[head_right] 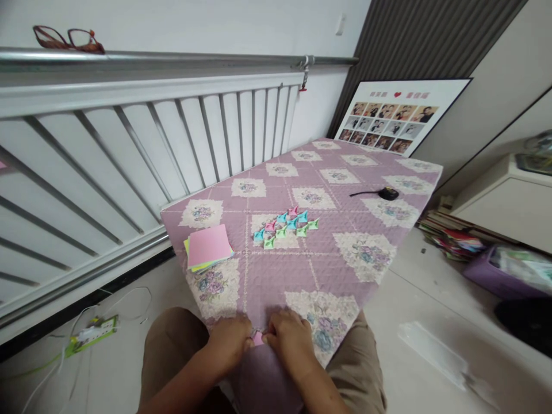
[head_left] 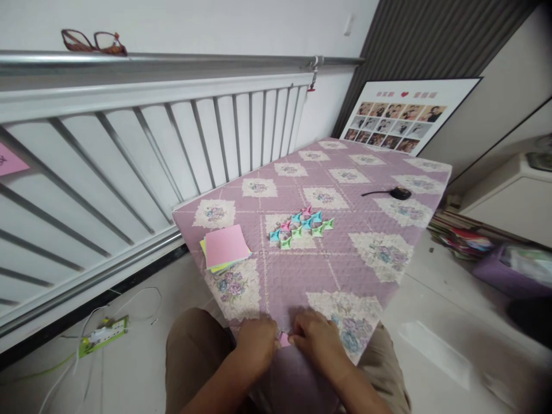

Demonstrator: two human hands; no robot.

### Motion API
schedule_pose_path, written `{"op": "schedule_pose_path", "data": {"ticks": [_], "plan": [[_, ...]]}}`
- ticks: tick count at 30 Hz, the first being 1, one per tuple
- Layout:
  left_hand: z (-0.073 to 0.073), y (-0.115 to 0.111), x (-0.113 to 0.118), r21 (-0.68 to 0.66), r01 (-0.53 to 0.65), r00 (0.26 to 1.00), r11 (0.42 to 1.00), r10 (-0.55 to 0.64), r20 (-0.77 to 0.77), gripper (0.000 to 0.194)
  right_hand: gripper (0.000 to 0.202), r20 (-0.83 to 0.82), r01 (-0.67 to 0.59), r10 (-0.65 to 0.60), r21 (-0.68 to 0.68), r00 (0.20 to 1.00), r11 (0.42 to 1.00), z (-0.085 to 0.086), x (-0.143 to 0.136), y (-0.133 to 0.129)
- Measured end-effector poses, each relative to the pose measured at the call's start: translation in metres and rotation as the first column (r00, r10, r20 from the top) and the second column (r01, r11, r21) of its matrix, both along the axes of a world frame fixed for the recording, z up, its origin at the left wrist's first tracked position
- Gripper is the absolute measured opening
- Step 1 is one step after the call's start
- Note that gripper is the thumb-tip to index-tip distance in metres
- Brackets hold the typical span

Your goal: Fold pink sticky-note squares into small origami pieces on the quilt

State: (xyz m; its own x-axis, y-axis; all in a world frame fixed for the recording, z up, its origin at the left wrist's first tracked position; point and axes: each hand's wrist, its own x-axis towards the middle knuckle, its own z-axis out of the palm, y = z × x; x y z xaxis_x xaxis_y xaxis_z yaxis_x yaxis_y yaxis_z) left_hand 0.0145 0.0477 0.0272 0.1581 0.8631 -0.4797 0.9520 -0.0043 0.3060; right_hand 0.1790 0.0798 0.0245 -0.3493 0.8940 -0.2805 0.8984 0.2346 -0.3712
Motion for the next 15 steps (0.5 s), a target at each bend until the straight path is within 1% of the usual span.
{"op": "schedule_pose_path", "data": {"ticks": [3,6,10,12,15], "plan": [[0.000,-0.001,0.000,0.016,-0.004,1.000,1.000,0.004,0.007,0.023,0.007,-0.022,-0.013,0.013,0.038,1.000,0.999,-0.004,0.002,-0.002],[0.000,-0.004,0.000,0.040,-0.009,1.000,0.999,0.008,0.025,0.020,0.007,-0.069,-0.016,0.019,0.041,0.997,0.999,-0.007,0.006,-0.005],[-0.002,-0.015,-0.003,0.115,-0.013,0.998,0.993,0.007,0.055,0.017,0.005,-0.216,0.013,-0.007,0.024,0.976,1.000,-0.009,0.010,-0.012],[-0.005,-0.022,-0.005,0.155,-0.029,0.995,0.987,0.013,0.100,0.013,0.008,-0.286,0.017,-0.007,0.032,0.958,0.999,-0.010,0.010,-0.016],[-0.013,-0.031,-0.008,0.198,-0.066,0.979,0.978,0.026,0.201,0.011,0.011,-0.326,0.029,-0.002,0.076,0.945,0.997,-0.014,0.008,-0.023]]}}
